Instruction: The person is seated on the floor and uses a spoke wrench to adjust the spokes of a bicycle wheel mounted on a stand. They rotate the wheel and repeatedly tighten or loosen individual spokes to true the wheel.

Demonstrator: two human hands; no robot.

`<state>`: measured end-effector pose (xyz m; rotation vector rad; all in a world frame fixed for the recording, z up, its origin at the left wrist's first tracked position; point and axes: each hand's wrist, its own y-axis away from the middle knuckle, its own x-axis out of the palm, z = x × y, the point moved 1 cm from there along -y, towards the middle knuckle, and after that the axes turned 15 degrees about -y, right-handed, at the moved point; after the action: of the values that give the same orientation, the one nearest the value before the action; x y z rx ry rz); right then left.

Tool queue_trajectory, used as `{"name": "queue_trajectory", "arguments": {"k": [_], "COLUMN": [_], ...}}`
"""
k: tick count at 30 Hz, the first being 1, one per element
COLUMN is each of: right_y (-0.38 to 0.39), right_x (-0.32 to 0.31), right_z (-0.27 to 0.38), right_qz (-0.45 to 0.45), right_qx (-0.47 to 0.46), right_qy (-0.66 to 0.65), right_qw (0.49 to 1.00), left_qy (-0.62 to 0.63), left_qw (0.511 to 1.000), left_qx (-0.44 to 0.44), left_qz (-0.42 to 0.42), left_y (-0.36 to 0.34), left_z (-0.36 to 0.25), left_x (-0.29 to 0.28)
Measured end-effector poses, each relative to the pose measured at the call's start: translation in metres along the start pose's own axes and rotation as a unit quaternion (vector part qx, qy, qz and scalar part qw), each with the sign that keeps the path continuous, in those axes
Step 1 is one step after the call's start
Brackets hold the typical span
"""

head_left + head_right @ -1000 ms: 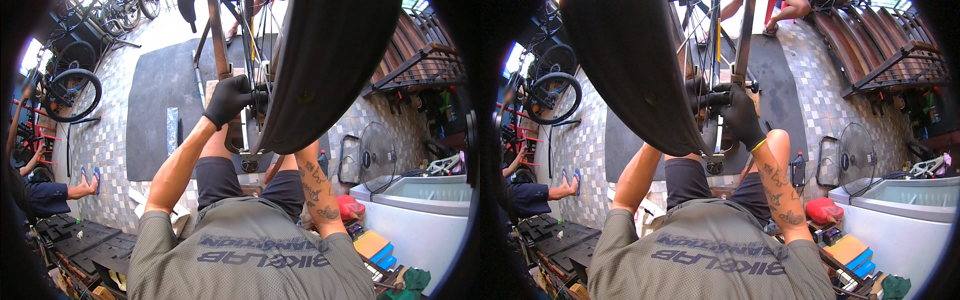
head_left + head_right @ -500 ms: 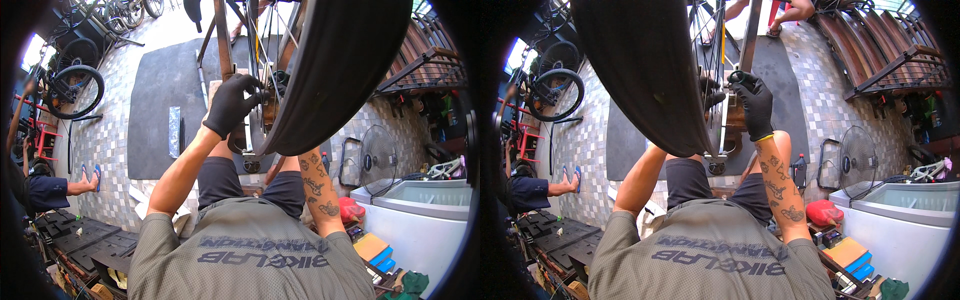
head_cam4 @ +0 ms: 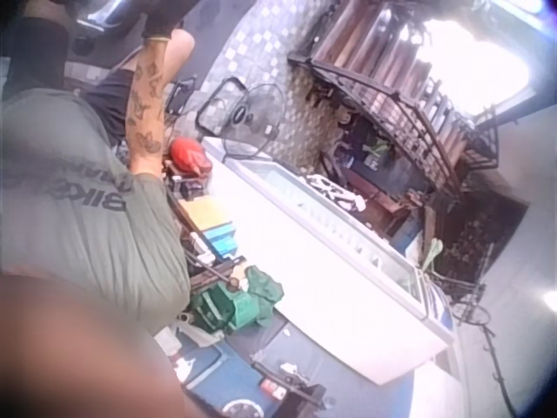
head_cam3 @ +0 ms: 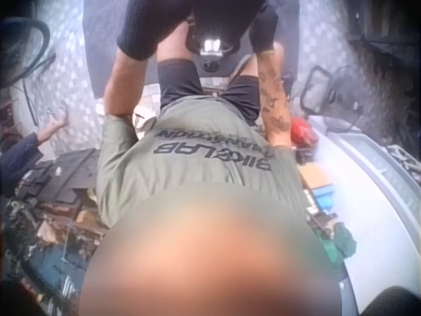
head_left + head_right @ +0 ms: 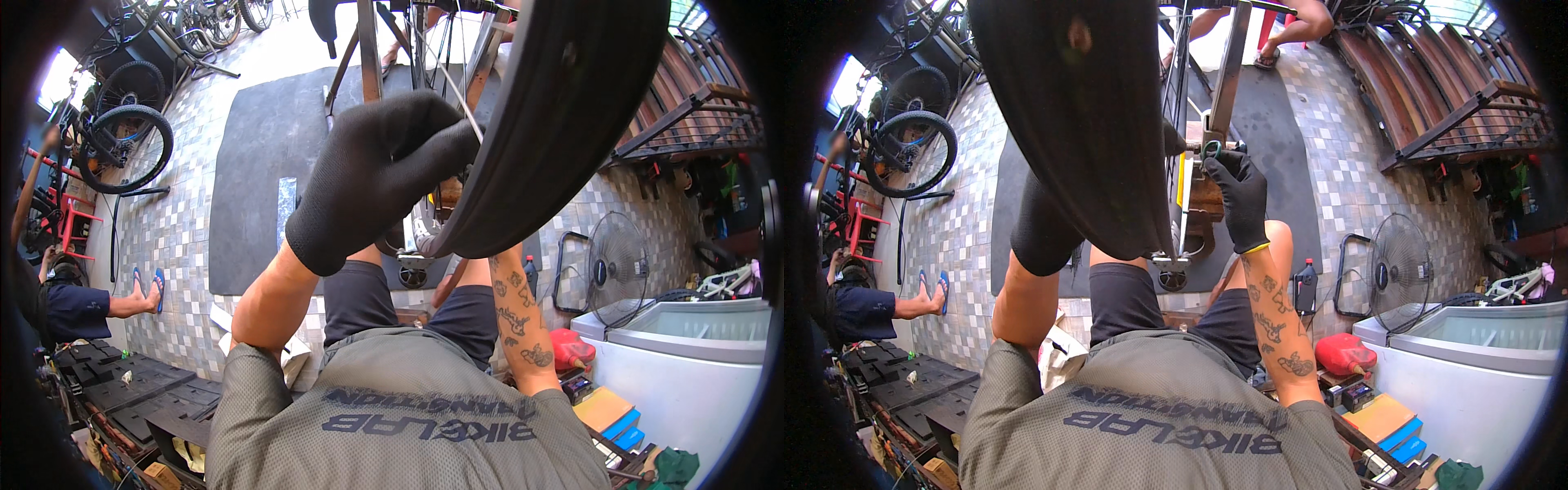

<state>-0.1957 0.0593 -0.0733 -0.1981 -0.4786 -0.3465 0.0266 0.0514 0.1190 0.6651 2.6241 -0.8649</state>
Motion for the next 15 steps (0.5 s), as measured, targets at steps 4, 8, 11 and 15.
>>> {"name": "queue_trajectory", "arguments": {"k": [4, 8, 11, 15], "right_y": [0.004, 0.009, 0.012, 0.017], "right_x": [-0.003, 0.003, 0.011, 0.020], "right_z": [0.001, 0.003, 0.005, 0.008], "right_qz": [0.000, 0.041, 0.062, 0.064], "right_qx": [0.002, 0.022, 0.022, 0.050], "right_qy": [-0.012, -0.016, -0.008, -0.016], "right_qw": [1.000, 0.999, 0.998, 0.997], "left_qy": [0.009, 0.014, -0.170, -0.038], "left_qw": [0.999, 0.986, 0.980, 0.993], "left_qx": [-0.026, -0.123, 0.054, -0.104], "left_qz": [0.019, 0.112, 0.084, 0.052], "left_y": [-0.001, 0.012, 0.019, 0.022], "left_z": [0.009, 0.051, 0.064, 0.055], "left_x": [-0.002, 0.005, 0.009, 0.019]}}
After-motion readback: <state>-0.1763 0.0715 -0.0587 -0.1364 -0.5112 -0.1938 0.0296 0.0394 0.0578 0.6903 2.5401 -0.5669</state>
